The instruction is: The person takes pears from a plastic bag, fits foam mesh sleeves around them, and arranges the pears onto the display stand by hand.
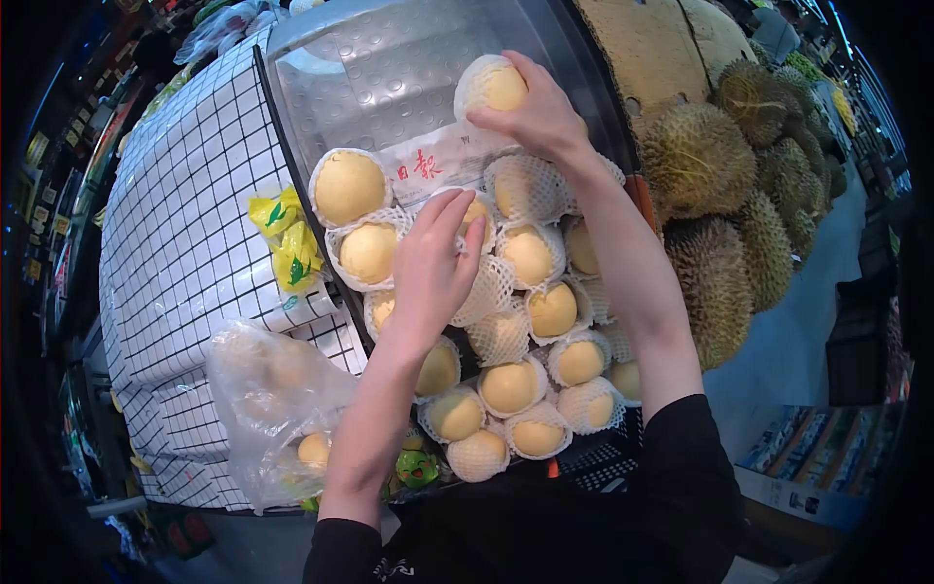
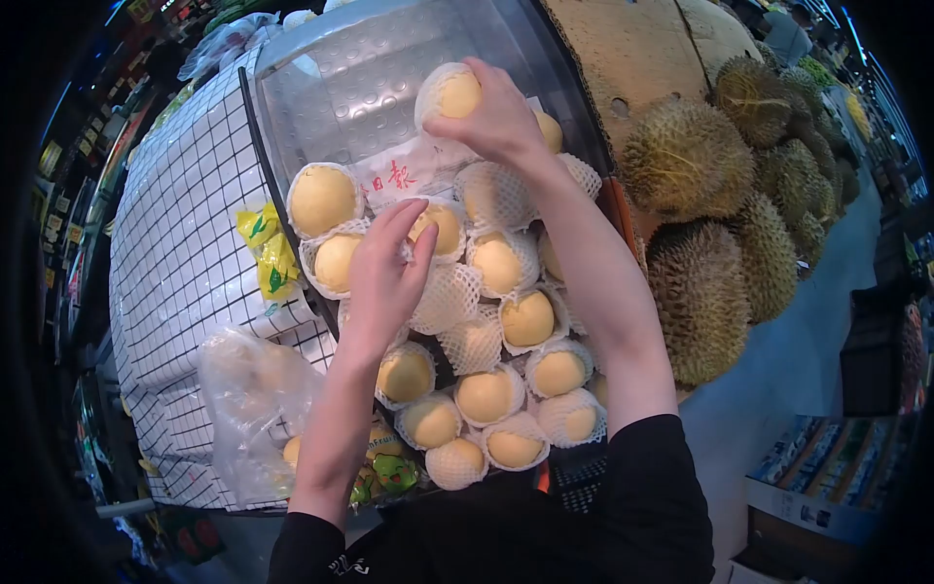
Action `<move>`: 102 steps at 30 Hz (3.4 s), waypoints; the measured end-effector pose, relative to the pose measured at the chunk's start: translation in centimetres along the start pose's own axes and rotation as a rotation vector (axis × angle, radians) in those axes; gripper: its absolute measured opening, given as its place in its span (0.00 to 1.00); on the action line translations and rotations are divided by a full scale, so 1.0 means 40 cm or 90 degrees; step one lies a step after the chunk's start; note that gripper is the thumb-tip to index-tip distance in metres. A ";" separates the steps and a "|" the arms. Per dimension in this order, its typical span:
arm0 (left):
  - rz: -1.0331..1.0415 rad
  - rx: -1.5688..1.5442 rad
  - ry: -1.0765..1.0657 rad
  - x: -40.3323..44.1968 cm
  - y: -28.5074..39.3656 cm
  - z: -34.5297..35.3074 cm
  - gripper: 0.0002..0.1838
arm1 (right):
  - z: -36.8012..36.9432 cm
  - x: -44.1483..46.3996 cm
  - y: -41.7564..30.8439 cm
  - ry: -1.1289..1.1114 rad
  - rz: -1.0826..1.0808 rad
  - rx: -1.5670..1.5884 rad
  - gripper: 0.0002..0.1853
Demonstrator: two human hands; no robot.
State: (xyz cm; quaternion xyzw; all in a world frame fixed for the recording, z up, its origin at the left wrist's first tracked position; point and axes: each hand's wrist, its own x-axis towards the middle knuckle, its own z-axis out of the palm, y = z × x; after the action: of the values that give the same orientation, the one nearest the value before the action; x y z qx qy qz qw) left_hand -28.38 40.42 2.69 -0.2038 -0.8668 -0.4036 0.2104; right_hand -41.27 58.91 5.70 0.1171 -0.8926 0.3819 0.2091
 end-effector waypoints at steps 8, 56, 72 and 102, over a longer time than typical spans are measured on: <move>-0.081 0.073 -0.207 0.301 0.002 0.174 0.24 | -0.122 -0.071 0.019 0.206 0.037 0.126 0.54; -0.323 -0.463 0.000 0.262 -0.014 0.022 0.43 | -0.047 -0.094 0.113 0.017 -0.073 -0.433 0.49; -0.324 -0.640 0.067 0.056 0.042 -0.089 0.32 | -0.036 -0.080 0.092 0.010 -0.138 -0.453 0.37; -0.327 -0.498 -0.069 0.059 0.037 -0.057 0.47 | -0.075 -0.225 -0.082 -0.155 -0.324 0.173 0.46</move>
State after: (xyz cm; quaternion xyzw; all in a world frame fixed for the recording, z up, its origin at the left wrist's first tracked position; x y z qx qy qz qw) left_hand -29.09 39.93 6.18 -0.0676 -0.6815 -0.7279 -0.0342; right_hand -31.24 59.33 5.46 0.4084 -0.7937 0.4167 0.1721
